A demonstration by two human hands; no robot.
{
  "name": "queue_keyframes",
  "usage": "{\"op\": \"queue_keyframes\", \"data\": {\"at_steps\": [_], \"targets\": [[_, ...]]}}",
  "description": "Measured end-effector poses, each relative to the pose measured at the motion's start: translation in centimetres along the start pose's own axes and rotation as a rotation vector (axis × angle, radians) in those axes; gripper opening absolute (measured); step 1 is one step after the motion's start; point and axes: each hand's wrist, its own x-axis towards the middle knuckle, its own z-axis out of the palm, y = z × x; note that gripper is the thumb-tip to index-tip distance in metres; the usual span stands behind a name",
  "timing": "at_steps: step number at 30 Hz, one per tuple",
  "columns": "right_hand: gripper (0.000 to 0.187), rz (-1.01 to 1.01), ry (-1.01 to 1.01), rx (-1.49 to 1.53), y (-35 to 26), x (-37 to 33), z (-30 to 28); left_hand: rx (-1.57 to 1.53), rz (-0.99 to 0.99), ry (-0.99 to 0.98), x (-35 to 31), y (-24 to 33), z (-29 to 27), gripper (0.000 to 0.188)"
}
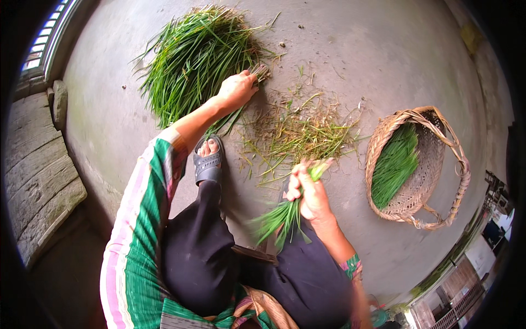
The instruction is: The person sorts a pile of green chives by hand on a concrete floor, removing dry outer layers and placing the cleaned stems into a wicker basket.
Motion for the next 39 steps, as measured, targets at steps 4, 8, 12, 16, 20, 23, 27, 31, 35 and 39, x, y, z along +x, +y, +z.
{"op": "queue_keyframes", "data": {"at_steps": [4,8,12,16,20,23,27,31,35,39], "targets": [[0.024,0.217,-0.059,0.011,2.2,0.5,-0.9,0.113,-0.045,-0.06,1.2,0.4,0.7,0.023],[0.02,0.23,-0.068,-0.151,1.8,0.7,-1.8,0.003,-0.044,-0.014,0.7,1.8,-1.7,0.019],[0.01,0.041,0.128,-0.11,0.3,1.3,-2.1,-0.651,-0.199,-0.197,-0.8,5.0,-7.1,0.024],[0.013,-0.071,0.156,-0.162,-1.3,1.5,-2.5,-1.316,-0.574,-0.563,-1.6,5.1,-6.3,0.019],[0.014,-0.162,0.195,-0.202,-2.1,2.1,-2.4,-1.424,-0.647,-0.622,-3.1,6.6,-3.4,0.018],[0.013,-0.231,0.209,-0.303,-2.1,3.3,-2.4,-1.429,-0.66,-0.569,-4.1,7.9,-2.0,0.014],[0.017,-0.221,0.248,-0.407,-1.4,5.1,-2.4,-1.256,-0.591,-0.637,-4.5,8.6,-1.0,0.016],[0.025,-0.139,0.184,-0.519,-0.7,6.1,-2.0,-1.201,-0.507,-0.672,-5.1,9.5,-0.6,0.021],[0.017,-0.108,0.158,-0.298,0.1,6.6,-2.8,-1.402,-0.555,-0.555,-4.7,8.8,0.6,0.02],[0.019,-0.059,0.182,-0.201,-0.1,5.6,-3.5,-1.253,-0.472,-0.231,-2.7,4.5,1.9,0.035]]}}
